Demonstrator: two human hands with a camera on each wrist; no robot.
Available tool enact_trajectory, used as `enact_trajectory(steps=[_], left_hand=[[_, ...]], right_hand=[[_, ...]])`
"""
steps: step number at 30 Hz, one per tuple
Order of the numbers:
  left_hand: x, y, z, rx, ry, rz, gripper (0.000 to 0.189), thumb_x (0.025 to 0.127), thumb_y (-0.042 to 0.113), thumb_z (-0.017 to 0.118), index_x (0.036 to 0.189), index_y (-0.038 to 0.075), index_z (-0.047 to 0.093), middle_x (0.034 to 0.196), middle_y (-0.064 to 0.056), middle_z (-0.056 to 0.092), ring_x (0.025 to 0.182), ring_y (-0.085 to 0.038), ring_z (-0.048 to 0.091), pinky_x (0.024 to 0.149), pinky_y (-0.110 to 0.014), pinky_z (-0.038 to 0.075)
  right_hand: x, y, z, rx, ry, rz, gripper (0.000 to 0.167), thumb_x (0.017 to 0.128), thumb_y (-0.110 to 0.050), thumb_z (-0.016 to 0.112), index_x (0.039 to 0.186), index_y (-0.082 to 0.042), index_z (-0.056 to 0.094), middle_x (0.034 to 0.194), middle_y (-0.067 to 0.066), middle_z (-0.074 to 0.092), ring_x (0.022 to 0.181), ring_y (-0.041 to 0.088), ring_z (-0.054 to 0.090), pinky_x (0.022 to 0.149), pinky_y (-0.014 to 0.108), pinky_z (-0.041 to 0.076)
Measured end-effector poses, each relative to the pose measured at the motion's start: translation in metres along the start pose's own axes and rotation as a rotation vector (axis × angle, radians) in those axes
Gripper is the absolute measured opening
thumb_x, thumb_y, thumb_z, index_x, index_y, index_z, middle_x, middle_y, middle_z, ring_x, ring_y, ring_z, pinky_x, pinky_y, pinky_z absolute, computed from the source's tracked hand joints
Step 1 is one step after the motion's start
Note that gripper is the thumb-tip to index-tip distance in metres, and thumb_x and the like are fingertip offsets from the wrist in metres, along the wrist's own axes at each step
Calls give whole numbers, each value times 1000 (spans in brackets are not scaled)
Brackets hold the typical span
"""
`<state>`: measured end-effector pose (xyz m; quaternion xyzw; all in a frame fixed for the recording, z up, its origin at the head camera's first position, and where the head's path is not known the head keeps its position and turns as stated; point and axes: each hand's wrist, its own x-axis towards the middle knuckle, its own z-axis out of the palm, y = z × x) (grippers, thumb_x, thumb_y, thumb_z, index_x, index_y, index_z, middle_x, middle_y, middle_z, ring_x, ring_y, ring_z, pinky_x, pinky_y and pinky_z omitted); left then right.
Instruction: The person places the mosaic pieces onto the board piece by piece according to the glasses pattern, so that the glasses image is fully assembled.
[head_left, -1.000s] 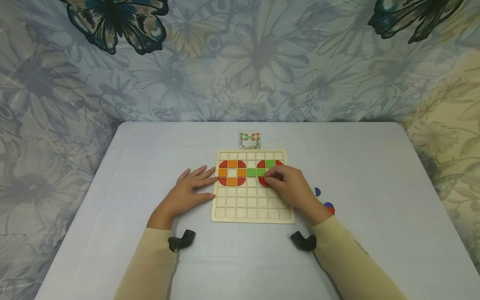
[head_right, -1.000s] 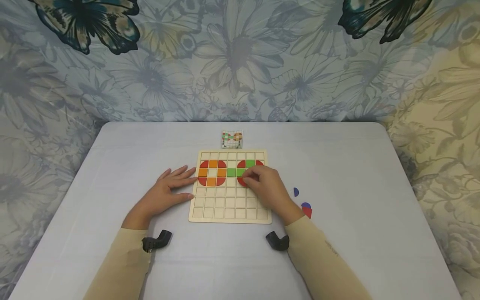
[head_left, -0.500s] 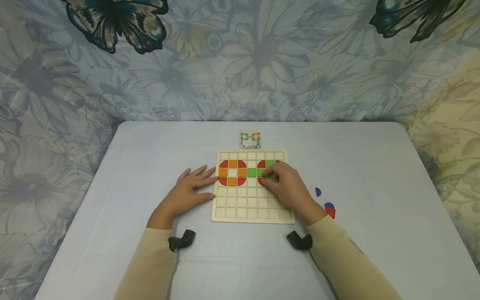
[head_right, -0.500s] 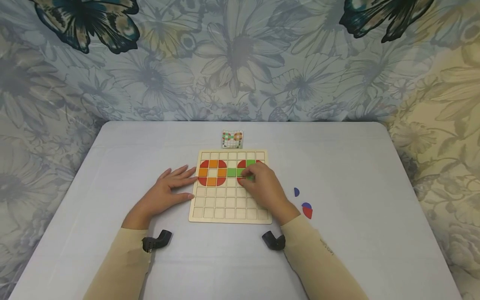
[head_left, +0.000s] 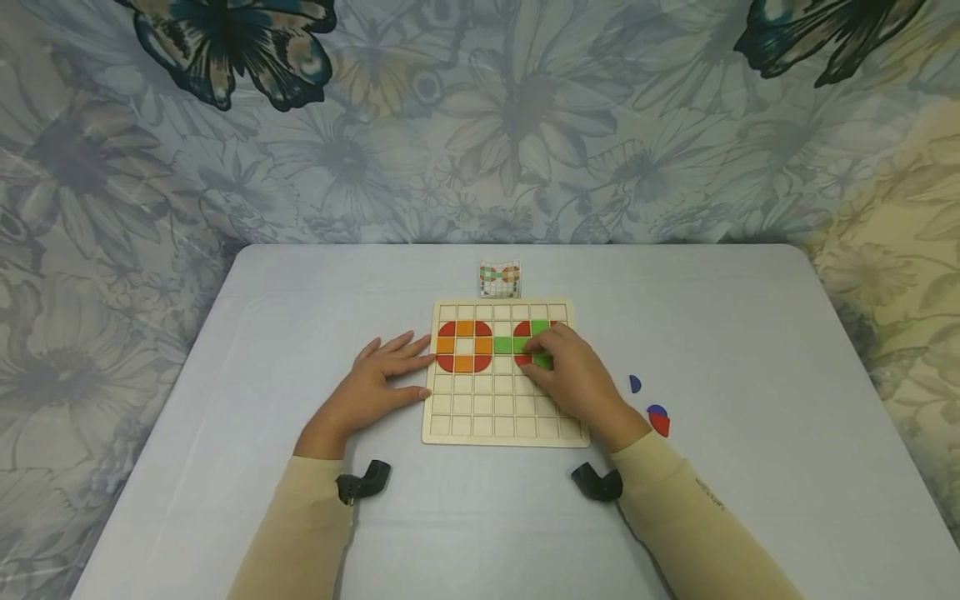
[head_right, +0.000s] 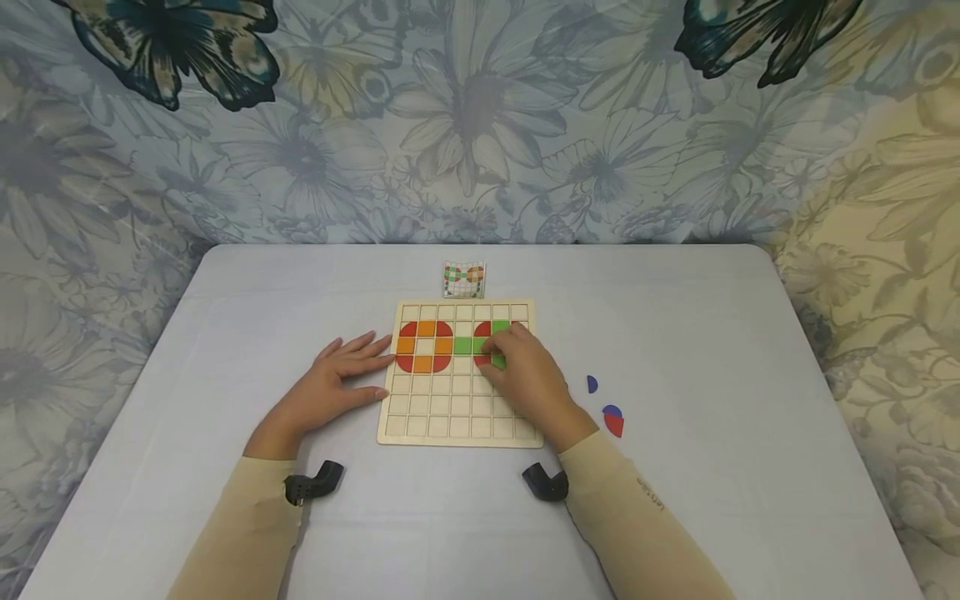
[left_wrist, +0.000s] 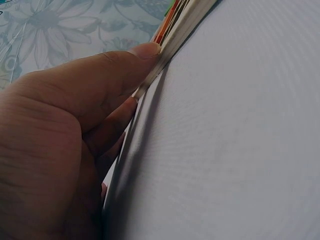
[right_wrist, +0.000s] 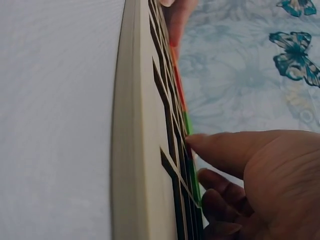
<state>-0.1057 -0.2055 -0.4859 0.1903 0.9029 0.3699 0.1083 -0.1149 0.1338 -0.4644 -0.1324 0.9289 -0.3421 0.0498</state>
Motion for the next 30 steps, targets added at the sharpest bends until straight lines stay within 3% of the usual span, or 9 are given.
enact_trajectory(steps=[4,8,12,15,22,25,30], left_hand=[[0,0,0,0,-3,-3,60,95,34,88,150,20,69,166,10,46,162,-18,25,131,-51,-1],[0,1,1,-5,-1,-1,60,94,33,88,150,19,69,166,9,46,162,-18,25,131,-51,-1],[-1,1,1,-2,3,-9,61,94,32,89,150,19,69,166,9,46,162,-18,25,131,-50,-1],[-1,2,0,3,6,-14,61,94,32,89,150,19,69,166,9,46,162,-18,25,131,-50,-1],[-1,2,0,-3,4,-6,61,94,33,89,150,19,69,166,8,47,162,-19,26,131,-52,-1],[-1,2,-1,-3,2,-7,61,94,33,89,150,19,69,166,8,47,162,-19,25,131,-52,-1],[-1,3,-1,-2,0,-6,61,94,33,89,150,19,69,166,8,46,162,-19,25,131,-52,-1]], right_hand=[[-2,2,-1,66,14,7,27,97,-19,86,118,-5,78,115,8,66,108,30,62,94,46,56],[-5,4,-6,215,23,5,29,101,-26,82,121,-7,76,114,5,67,97,25,61,85,44,54],[-8,4,-14,372,-4,2,31,107,-31,73,127,-8,73,113,3,69,98,25,61,85,42,53],[-11,4,-21,496,-26,-15,35,113,-32,62,131,-2,70,116,8,71,104,28,64,90,42,54],[-22,8,-37,736,-78,-139,57,121,-35,32,145,12,54,131,24,65,119,44,63,93,38,57],[-30,14,-44,804,-88,-195,63,121,-40,25,148,11,52,132,29,62,121,46,62,96,39,56],[-45,24,-59,869,-62,-228,64,120,-45,22,147,3,56,132,29,62,120,38,63,97,39,53]])
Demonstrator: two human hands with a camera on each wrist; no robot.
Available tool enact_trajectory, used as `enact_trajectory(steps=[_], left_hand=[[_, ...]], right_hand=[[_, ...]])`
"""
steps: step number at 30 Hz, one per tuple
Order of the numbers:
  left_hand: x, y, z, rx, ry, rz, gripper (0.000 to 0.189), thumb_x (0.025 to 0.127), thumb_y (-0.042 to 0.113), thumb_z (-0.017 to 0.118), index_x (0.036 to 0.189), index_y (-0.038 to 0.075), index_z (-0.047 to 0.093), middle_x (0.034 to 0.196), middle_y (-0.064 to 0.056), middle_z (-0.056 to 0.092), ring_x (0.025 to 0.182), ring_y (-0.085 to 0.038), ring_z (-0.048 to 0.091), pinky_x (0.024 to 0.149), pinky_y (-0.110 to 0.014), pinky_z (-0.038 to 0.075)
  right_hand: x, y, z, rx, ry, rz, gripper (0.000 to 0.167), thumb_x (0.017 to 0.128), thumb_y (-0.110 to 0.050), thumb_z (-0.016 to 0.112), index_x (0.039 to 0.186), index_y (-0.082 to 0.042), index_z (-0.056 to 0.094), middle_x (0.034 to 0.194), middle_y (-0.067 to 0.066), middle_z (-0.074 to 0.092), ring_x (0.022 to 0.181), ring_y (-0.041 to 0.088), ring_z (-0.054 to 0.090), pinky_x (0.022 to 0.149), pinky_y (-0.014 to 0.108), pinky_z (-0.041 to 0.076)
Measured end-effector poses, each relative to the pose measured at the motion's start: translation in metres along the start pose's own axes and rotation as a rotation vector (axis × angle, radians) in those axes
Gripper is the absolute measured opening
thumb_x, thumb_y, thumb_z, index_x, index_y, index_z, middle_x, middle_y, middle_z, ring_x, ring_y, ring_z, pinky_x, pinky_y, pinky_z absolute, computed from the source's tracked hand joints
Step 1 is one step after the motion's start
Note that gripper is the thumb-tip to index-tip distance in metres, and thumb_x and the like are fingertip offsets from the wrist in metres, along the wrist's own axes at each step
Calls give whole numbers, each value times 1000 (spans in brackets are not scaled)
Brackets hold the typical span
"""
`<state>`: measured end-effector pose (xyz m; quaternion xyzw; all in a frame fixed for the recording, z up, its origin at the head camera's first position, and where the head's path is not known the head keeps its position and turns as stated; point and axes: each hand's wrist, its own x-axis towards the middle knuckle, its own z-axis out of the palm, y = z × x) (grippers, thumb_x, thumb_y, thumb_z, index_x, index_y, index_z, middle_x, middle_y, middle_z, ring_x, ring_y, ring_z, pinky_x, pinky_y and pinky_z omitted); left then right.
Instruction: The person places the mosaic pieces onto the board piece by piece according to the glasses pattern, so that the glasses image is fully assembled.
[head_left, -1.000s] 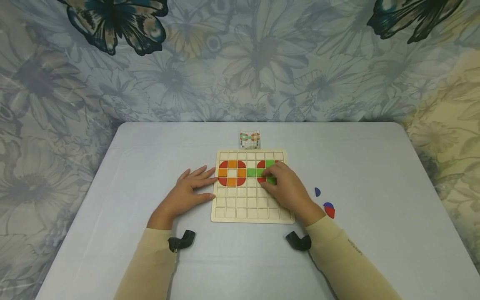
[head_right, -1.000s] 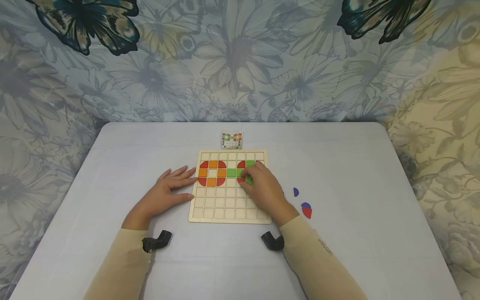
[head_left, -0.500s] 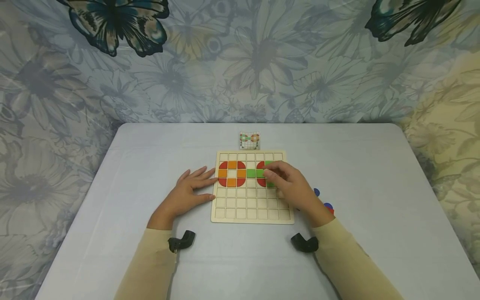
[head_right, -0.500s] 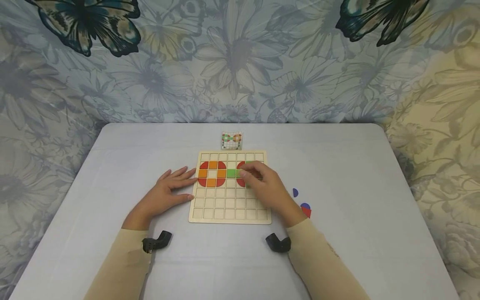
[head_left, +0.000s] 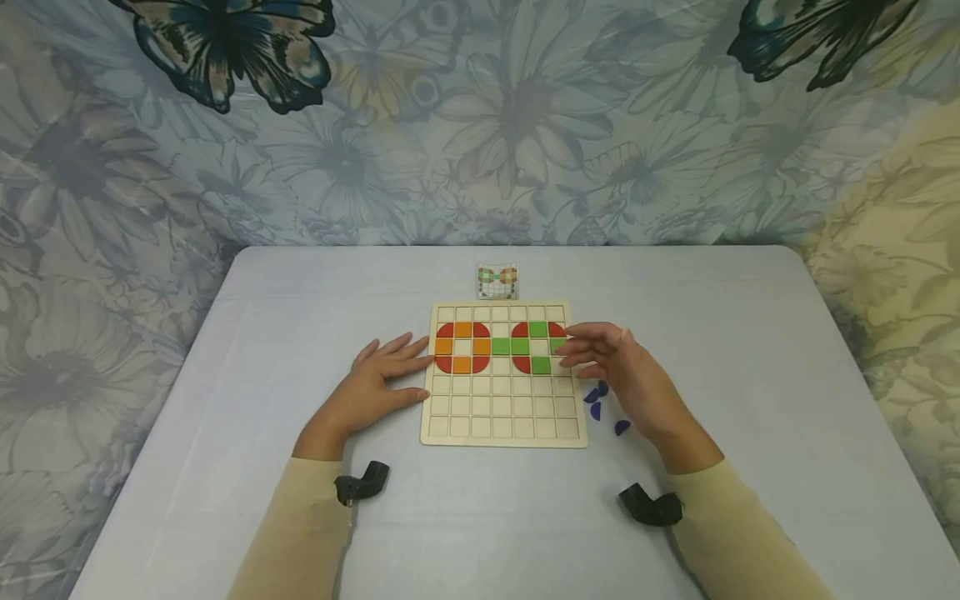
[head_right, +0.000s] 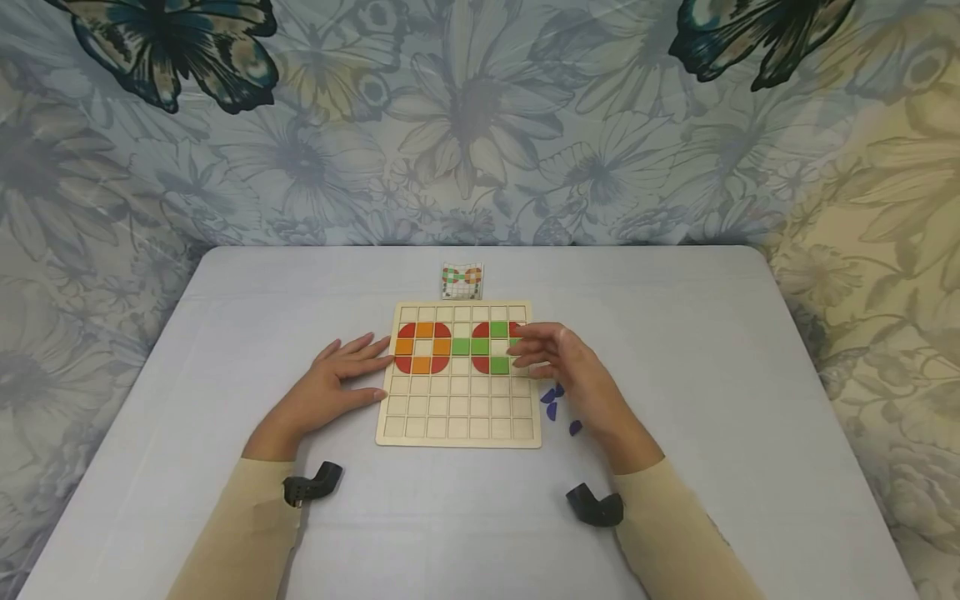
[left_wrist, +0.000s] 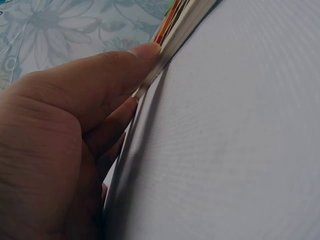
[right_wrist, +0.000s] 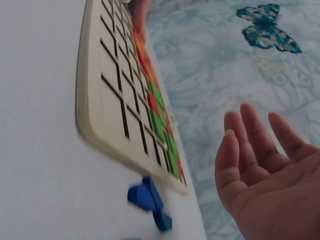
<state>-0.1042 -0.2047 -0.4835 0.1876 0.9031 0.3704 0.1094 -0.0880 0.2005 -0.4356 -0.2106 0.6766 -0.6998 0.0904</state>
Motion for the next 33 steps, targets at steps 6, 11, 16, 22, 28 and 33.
enact_trajectory(steps=[6,11,16,22,28,33], left_hand=[[0,0,0,5,3,-9,61,94,33,89,150,19,69,166,8,47,162,-19,25,131,-51,-1],[0,0,0,-8,3,1,61,94,33,89,150,19,69,166,8,46,162,-18,25,131,-51,-2],[-1,-1,1,-13,5,3,61,94,33,89,150,19,69,166,7,46,162,-19,25,131,-52,-2],[-1,0,1,-13,4,-4,61,94,33,89,150,20,69,166,8,46,162,-18,25,131,-51,-2],[0,0,2,-3,4,-6,62,94,34,89,150,20,69,166,9,46,162,-18,25,131,-51,-1],[1,-1,2,-1,3,-6,62,94,34,89,150,20,69,166,10,46,162,-17,24,131,-51,-1]], right_hand=[[-21,-6,-19,-17,55,14,66,119,-45,23,150,5,53,132,26,63,121,37,62,98,38,51],[-41,-7,-38,-23,116,51,66,119,-42,24,151,8,51,134,24,63,123,37,59,98,38,49],[-63,-2,-56,-44,182,45,61,120,-39,27,150,6,55,132,20,66,120,30,63,98,33,50],[-89,9,-73,-110,194,23,51,120,-24,26,148,8,55,129,16,69,116,23,67,95,26,54],[-106,15,-79,-512,207,190,33,113,-11,58,144,0,61,125,8,72,106,10,66,86,15,52],[-109,19,-75,-725,161,252,41,95,-13,87,133,-7,72,121,6,72,100,10,61,83,11,48]])
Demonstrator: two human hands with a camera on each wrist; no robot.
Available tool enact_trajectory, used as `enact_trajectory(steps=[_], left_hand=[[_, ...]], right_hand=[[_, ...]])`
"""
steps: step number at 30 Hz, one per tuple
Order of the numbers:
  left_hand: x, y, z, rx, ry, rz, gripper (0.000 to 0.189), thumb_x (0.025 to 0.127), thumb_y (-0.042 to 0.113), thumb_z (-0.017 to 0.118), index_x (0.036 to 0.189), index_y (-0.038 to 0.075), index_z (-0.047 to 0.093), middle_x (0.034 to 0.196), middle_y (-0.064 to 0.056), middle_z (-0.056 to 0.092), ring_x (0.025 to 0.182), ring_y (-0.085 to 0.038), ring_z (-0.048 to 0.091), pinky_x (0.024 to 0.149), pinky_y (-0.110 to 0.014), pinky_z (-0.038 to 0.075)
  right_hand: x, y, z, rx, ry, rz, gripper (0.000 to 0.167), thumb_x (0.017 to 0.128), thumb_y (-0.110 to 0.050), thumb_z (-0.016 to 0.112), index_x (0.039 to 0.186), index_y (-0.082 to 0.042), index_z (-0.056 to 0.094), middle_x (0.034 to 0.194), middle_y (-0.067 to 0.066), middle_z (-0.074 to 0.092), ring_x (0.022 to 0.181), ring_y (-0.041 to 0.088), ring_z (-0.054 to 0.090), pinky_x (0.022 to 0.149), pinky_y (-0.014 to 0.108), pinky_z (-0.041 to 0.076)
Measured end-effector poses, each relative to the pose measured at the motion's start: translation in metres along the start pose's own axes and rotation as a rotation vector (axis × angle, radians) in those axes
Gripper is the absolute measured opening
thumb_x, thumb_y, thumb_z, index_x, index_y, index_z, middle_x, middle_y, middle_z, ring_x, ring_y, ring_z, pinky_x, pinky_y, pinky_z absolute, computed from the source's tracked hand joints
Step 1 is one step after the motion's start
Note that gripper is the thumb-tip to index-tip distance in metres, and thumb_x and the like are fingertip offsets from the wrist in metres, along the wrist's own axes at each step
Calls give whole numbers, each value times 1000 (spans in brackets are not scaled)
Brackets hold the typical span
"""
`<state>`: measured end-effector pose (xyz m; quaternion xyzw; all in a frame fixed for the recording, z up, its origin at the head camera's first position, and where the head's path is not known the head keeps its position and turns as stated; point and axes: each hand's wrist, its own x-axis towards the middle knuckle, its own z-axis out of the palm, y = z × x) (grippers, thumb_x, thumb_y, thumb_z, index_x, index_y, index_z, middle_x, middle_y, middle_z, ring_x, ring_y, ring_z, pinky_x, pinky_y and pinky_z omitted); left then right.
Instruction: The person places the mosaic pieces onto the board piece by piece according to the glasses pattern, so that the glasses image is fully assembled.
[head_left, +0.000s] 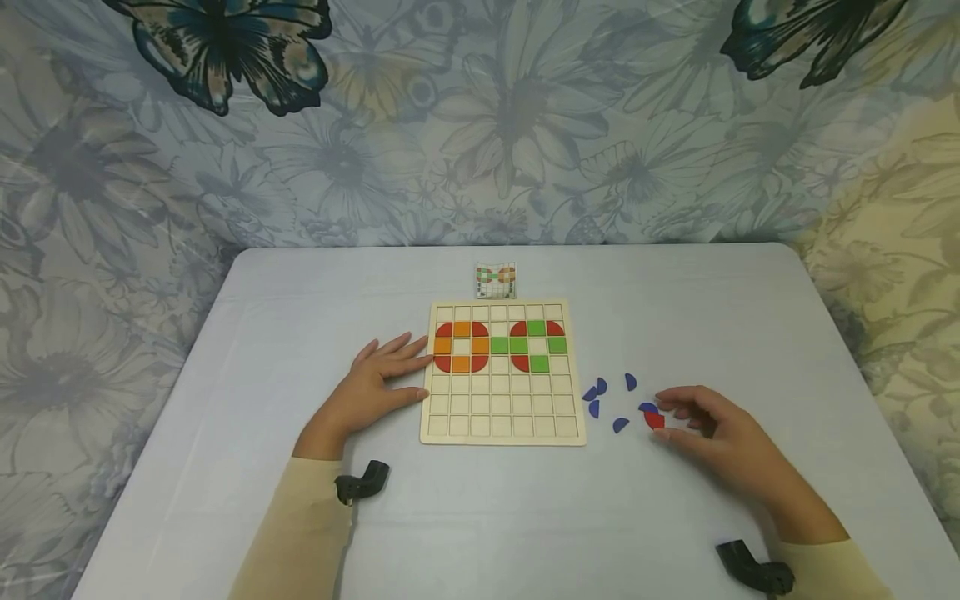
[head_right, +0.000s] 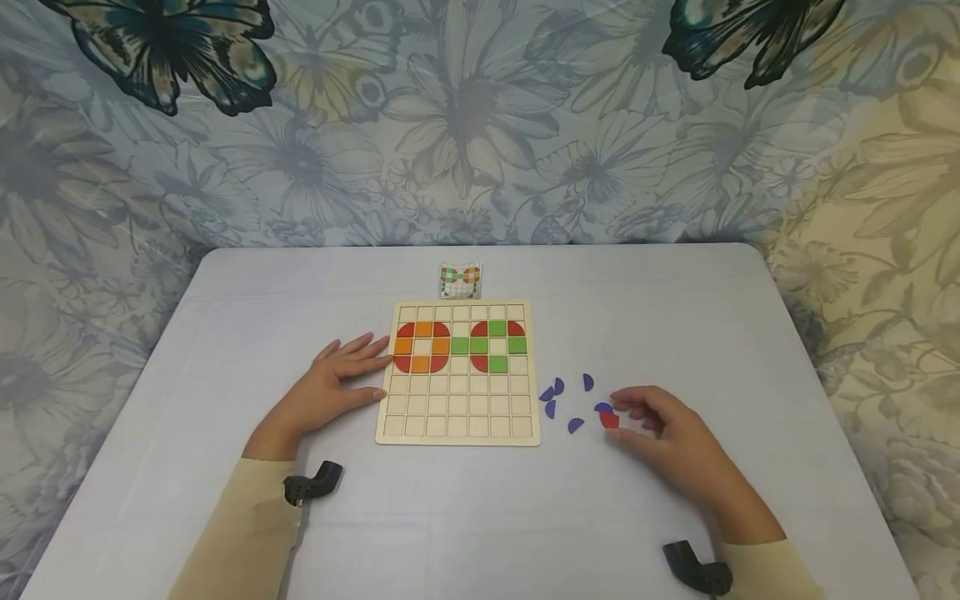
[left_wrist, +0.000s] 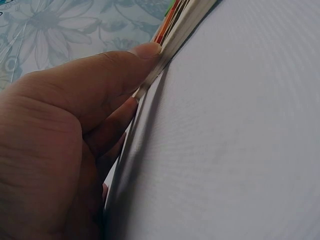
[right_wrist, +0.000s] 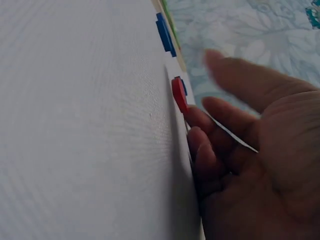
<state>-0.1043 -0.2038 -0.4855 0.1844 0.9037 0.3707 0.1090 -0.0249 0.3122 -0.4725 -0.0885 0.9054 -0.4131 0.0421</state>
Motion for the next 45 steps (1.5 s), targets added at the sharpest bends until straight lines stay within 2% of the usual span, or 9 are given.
enact_trajectory(steps=[7,15,19,23,30,33,36,41,45], left_hand=[[0,0,0,-5,-6,4,61,95,34,88,151,20,68,166,9,45,162,-18,24,131,-51,-2],[0,1,0,6,-6,0,61,94,32,89,150,19,69,167,7,46,162,-19,25,131,-51,-1],[0,1,0,12,-6,-2,61,94,32,89,150,19,69,167,7,45,162,-19,25,131,-51,-1],[0,1,1,14,-5,-5,61,94,32,89,150,20,69,167,8,45,162,-19,25,131,-51,-1],[-1,1,1,13,0,-7,61,94,32,89,150,20,69,166,8,46,162,-19,25,131,-51,-1],[-1,1,1,13,-2,-10,61,94,32,89,150,20,69,167,8,46,162,-19,25,131,-51,-1],[-1,2,0,18,-2,-10,60,94,33,88,150,20,69,167,8,46,162,-19,25,131,-51,-1],[-1,2,0,23,-2,-6,60,94,32,88,150,20,69,167,7,45,162,-19,25,131,-51,-1],[-1,3,0,20,-3,-5,61,95,32,88,150,20,69,167,7,45,162,-19,25,131,-52,-1]], right_hand=[[1,-2,6,-129,4,-64,39,88,-1,90,123,-11,77,115,0,70,97,13,58,82,11,46],[2,-2,7,-203,68,-64,36,82,1,94,113,-6,78,100,-2,63,85,14,51,69,16,45],[3,-3,8,-217,76,-56,32,81,1,94,108,-7,79,97,-2,62,84,15,51,68,17,44],[2,-6,9,-217,59,-23,29,83,2,92,106,-8,77,98,-1,64,85,18,52,69,19,46],[2,-11,10,-174,16,38,27,88,4,87,106,-11,74,89,-2,65,80,18,56,65,24,50],[2,-12,11,-166,7,29,24,90,4,86,106,-11,77,96,-1,70,84,18,59,69,23,54],[2,-13,11,-154,33,-7,24,91,3,86,107,-13,79,104,-1,73,88,15,62,75,17,54],[6,-16,9,-89,101,-75,24,92,5,85,106,-13,79,106,-1,74,92,7,64,79,8,50],[11,-21,11,-74,100,-76,22,94,3,84,111,-11,79,110,3,76,96,6,65,82,6,49]])
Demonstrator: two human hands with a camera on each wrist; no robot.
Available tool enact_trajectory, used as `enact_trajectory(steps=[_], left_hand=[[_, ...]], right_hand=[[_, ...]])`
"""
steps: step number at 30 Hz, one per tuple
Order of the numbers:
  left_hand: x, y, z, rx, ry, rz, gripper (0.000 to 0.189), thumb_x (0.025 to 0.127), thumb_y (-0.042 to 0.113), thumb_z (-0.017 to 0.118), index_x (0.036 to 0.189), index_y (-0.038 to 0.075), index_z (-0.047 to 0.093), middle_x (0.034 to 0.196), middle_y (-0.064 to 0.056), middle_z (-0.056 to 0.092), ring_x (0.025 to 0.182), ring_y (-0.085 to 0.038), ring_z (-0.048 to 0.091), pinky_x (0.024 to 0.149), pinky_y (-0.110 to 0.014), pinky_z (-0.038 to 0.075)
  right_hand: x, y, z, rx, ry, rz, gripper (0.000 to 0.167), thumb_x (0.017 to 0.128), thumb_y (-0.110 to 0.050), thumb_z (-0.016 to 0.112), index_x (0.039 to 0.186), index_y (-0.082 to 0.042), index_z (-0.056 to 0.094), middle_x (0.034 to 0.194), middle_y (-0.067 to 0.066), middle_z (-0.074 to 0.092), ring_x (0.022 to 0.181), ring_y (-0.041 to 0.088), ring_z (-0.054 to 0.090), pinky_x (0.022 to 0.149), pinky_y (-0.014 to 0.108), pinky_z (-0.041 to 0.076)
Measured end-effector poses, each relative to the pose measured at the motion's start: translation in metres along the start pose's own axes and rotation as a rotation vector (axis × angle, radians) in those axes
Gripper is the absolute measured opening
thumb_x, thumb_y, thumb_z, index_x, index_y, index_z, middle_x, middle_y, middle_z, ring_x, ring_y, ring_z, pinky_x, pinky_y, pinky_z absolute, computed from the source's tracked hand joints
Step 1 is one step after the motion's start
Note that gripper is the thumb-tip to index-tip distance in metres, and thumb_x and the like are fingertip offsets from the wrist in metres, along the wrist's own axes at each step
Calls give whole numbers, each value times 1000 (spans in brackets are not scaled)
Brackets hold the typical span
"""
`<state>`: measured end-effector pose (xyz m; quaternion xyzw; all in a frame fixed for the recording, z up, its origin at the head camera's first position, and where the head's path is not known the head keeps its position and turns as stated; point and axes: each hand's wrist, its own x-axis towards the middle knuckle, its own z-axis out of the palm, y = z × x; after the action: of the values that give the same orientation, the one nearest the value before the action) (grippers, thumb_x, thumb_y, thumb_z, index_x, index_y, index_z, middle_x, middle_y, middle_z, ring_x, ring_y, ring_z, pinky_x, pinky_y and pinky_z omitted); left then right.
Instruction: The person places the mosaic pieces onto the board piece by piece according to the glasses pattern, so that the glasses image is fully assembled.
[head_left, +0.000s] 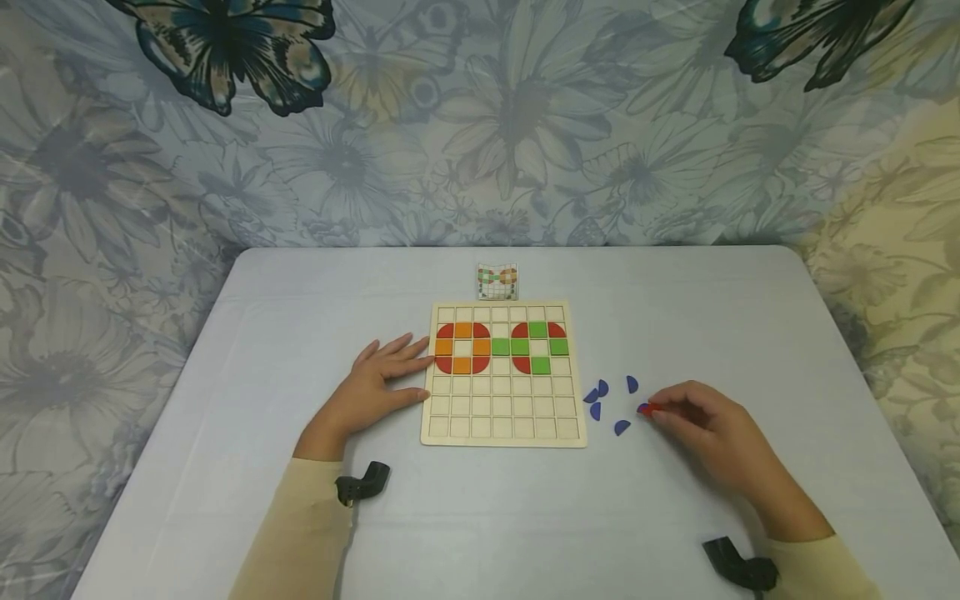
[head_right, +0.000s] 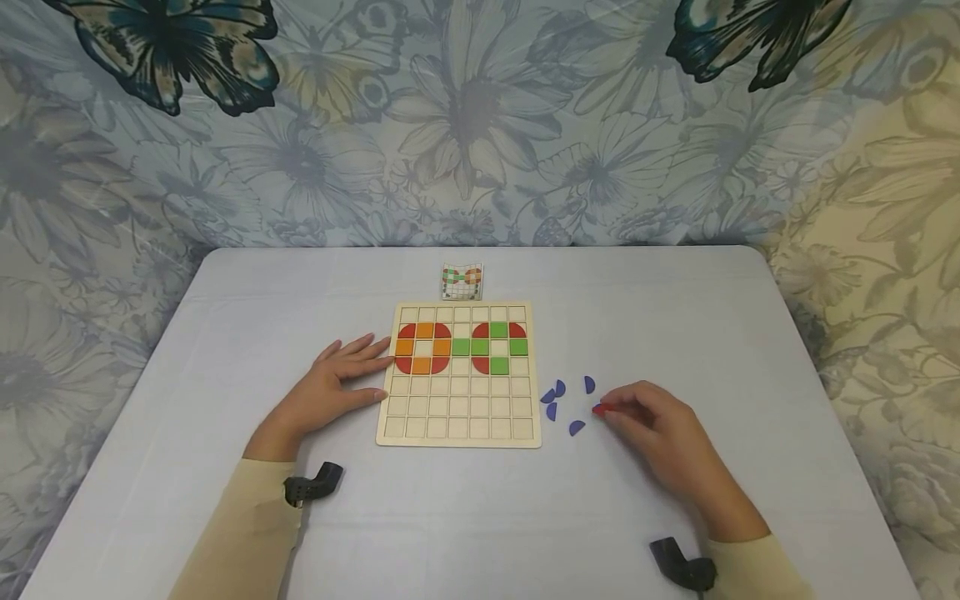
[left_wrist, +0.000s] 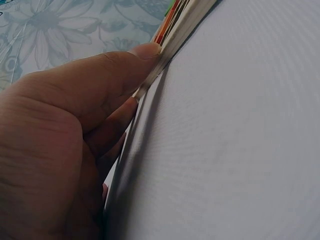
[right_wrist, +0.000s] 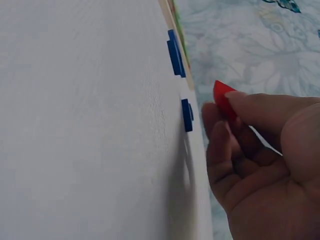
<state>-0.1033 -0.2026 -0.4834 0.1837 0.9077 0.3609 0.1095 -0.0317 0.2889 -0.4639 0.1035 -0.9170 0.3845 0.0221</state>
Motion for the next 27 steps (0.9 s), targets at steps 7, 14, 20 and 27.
enact_trajectory(steps=[7,14,20,27], left_hand=[[0,-1,0,-7,-1,4,60,95,32,88,150,19,69,167,7,45,162,-19,25,131,-52,-1],[-1,-2,0,-13,5,11,61,95,34,88,151,19,68,166,6,46,162,-20,25,131,-52,-1],[-1,-3,0,-9,15,28,62,94,33,89,150,17,69,166,3,47,162,-24,27,131,-56,0],[0,-3,-1,-9,0,9,61,94,33,89,150,20,69,166,9,46,162,-18,25,131,-52,-1]], right_hand=[[15,-14,2,64,-29,-32,23,96,2,82,116,-10,80,112,0,76,101,5,67,88,7,50],[34,-28,12,121,-54,-28,25,98,0,80,122,-6,76,111,2,76,93,12,70,81,12,56],[52,-38,21,190,-84,38,12,102,-9,80,114,-8,77,107,2,78,92,20,73,79,18,59],[71,-48,32,213,-129,96,14,104,-11,78,117,-7,78,109,3,78,94,23,73,81,19,59]])
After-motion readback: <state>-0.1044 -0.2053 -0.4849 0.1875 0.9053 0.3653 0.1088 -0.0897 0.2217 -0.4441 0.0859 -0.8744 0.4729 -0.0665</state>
